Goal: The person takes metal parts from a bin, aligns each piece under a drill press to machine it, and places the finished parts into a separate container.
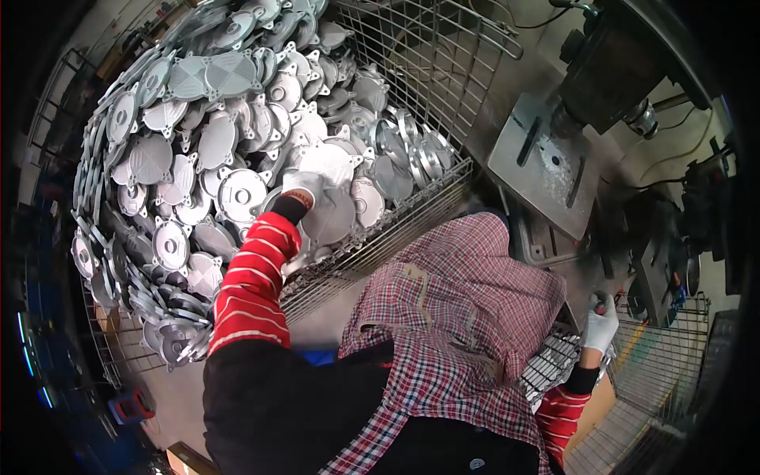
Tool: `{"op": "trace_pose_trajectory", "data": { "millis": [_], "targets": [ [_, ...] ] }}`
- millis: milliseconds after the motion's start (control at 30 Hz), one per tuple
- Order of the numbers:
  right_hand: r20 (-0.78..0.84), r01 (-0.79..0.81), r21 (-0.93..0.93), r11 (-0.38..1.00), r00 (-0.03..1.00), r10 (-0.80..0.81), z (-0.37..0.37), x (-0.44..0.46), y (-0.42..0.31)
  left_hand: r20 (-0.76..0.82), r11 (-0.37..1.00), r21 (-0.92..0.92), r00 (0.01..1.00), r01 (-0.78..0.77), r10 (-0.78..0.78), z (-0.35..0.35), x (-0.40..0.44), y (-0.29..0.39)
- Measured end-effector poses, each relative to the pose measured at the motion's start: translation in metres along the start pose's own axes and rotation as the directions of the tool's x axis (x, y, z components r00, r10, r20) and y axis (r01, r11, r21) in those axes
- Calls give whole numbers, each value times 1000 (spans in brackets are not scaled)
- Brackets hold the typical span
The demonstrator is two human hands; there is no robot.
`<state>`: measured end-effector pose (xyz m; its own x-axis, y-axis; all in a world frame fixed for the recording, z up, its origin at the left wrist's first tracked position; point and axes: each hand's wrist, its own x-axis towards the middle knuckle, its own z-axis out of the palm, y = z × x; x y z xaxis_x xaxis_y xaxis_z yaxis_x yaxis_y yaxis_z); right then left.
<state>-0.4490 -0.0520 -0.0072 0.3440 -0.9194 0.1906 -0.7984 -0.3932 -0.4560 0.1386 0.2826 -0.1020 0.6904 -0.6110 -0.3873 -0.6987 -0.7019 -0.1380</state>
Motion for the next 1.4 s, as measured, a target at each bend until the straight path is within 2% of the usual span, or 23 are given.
{"op": "trace_pose_trajectory", "data": {
  "millis": [67, 167, 200, 267, 333, 400, 467, 600, 633, 667, 700, 733, 800, 833, 867, 900, 933, 967, 1033, 1167, 1200, 1267, 1400],
  "targets": [
    [-38, -48, -13, 999, 998, 48, -7, -4, -12, 55, 946, -238, 970, -219, 238, -21, -12, 14],
    [-52, -29, -43, 999, 998, 27, -14, -16, -3, 1, 885, -405, 967, -231, 253, -62, -31, 42],
    [-61, -45, -52, 998, 997, 42, -17, -19, -2, -61, 882, -444, 987, -159, 147, -80, -40, 51],
    [-37, -14, -97, 995, 999, 11, -24, -23, -8, -62, 554, -820, 984, -146, 167, -125, -49, 70],
    [-59, -4, 42, 999, 998, 6, -22, -18, -12, -217, 383, -876, 948, -294, 231, -134, -21, 88],
    [-147, 202, 52, 978, 970, -193, -25, -9, -37, -298, 183, -907, 886, -379, 356, -172, -13, 144],
    [-53, 102, 79, 992, 994, -98, -36, -8, -67, -252, 151, -922, 849, -356, 465, -197, 11, 196],
    [-78, 55, 148, 987, 996, -44, -39, -22, -63, -121, 442, -804, 837, -398, 534, -208, 64, 266],
    [-75, -14, 164, 986, 997, 27, -39, -28, -51, -195, 567, -674, 854, -475, 483, -210, 70, 274],
    [-69, -83, 177, 981, 993, 96, -40, -35, -40, -192, 566, -671, 850, -479, 491, -216, 58, 278],
    [-91, -111, 130, 985, 988, 124, -38, -40, -25, -470, 662, -518, 827, -542, 310, -217, 42, 279],
    [-86, -141, 129, 981, 984, 153, -34, -45, -6, -717, 765, -362, 684, -532, 136, -219, 21, 277],
    [-118, -115, 149, 982, 984, 133, -42, -45, -3, -614, 571, -695, 775, -438, -153, -212, -16, 267],
    [-155, -85, 304, 949, 978, 137, -46, -38, -14, -418, 268, -898, 868, -350, -268, -197, -25, 266],
    [-193, -50, 451, 891, 969, 152, -49, -28, -26, -343, 35, -939, 919, -343, -193, -166, -24, 262],
    [-247, 56, 399, 915, 968, 49, -55, -19, -27, -141, 57, -989, 990, -139, -30, -153, -45, 264],
    [-181, -100, 577, 811, 952, 246, -53, -9, -30, 70, -42, -996, 988, 76, 140, -145, -60, 275],
    [-228, -40, 601, 798, 948, 220, -51, 8, -43, 106, -224, -962, 970, 156, 219, -137, -66, 291],
    [-346, 215, 538, 815, 938, -19, -41, 49, -68, 55, -346, -922, 943, 174, 328, -135, -65, 302],
    [-221, 172, 938, 302, 966, 136, -28, 93, -129, 12, -369, -920, 952, 130, 305, -156, -62, 284],
    [-243, 222, 963, 151, 961, 136, -26, 100, -141, 37, -315, -938, 943, 147, 331, -162, -59, 271],
    [-83, 100, 992, -78, 978, 191, -16, 119, -146, 7, -139, -988, 926, 65, 377, -165, -33, 248],
    [167, -90, 950, -298, 956, 241, 37, 161, -184, 2, -80, -996, 938, 32, 347, -168, 4, 253]
  ]
}}
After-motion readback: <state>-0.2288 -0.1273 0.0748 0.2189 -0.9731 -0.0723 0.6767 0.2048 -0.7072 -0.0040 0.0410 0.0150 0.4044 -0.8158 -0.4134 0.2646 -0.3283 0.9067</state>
